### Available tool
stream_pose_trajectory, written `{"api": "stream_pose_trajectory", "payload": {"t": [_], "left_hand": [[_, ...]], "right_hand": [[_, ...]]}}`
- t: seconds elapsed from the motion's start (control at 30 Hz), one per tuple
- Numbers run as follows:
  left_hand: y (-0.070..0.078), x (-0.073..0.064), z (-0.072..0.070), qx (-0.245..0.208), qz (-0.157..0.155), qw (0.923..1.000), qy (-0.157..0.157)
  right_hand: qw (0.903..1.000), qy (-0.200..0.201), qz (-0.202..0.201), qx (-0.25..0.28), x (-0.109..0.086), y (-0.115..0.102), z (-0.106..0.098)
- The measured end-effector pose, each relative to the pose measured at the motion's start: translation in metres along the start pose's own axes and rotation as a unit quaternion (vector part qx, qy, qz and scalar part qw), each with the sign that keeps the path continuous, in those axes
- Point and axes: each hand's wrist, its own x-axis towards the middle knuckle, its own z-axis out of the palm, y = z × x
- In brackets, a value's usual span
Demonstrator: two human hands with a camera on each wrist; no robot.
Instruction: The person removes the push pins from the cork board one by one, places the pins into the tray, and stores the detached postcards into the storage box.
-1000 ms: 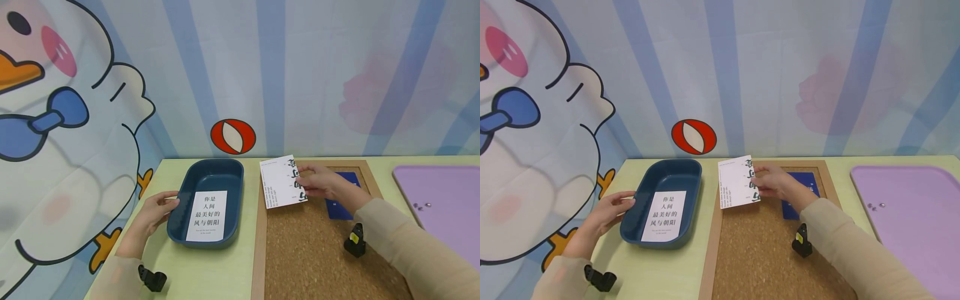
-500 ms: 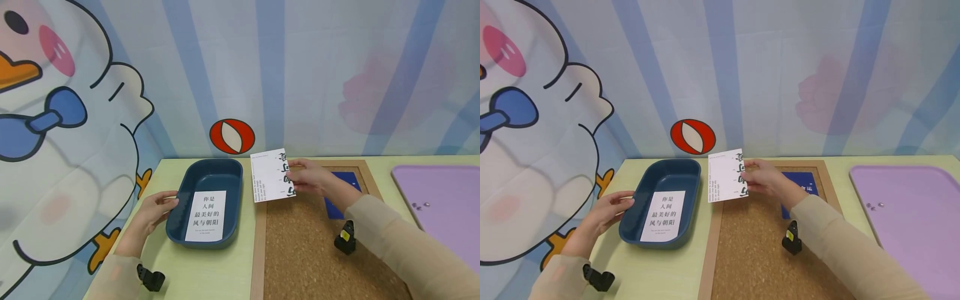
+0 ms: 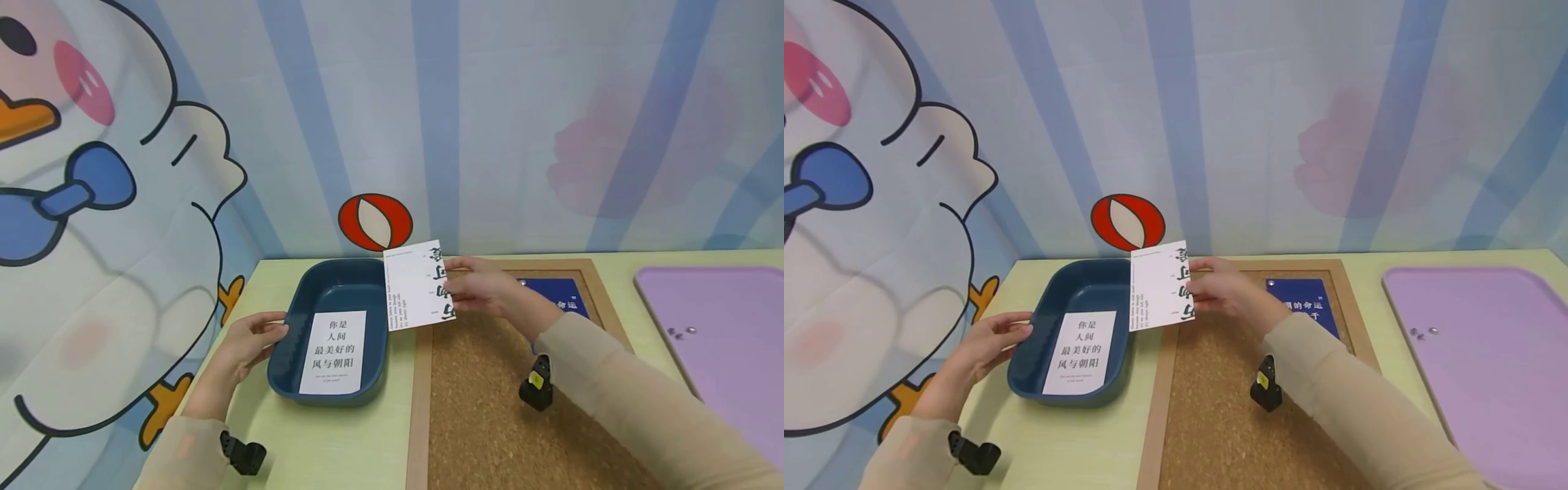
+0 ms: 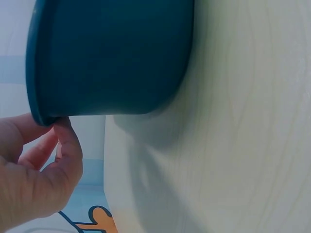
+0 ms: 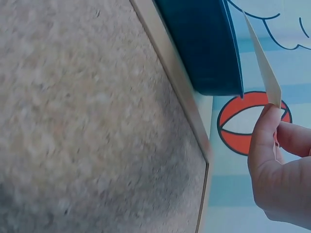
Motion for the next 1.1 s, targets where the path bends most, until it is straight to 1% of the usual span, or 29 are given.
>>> {"api": "stream_pose_trajectory", "payload": {"t": [0.27, 0.47, 0.53, 0.77, 0.83, 1.1], "left_hand": [[-0.001, 0.001, -0.002, 0.003, -0.004, 1.0, -0.003], [-0.001, 0.002, -0.004, 0.005, -0.006, 0.9999, -0.008], [-0.002, 0.002, -0.004, 0.007, -0.003, 0.9999, -0.007], [-0.003, 0.002, -0.003, 0.02, 0.011, 0.9997, -0.001], [-0.004, 0.002, -0.003, 0.023, 0.013, 0.9997, 0.0], [-0.004, 0.0, -0.005, 0.028, 0.009, 0.9996, 0.003]], "right_hand": [[0.9999, -0.001, -0.002, -0.011, 0.005, -0.006, 0.023], [0.9999, 0.004, 0.012, -0.002, 0.012, -0.005, 0.039], [0.9998, 0.008, 0.016, 0.0, 0.014, -0.005, 0.044], [0.9995, 0.018, 0.02, -0.017, 0.017, -0.005, 0.062], [0.9995, 0.019, 0.024, -0.012, 0.017, -0.005, 0.069], [0.9998, 0.006, 0.015, 0.01, 0.02, -0.004, 0.094]]}}
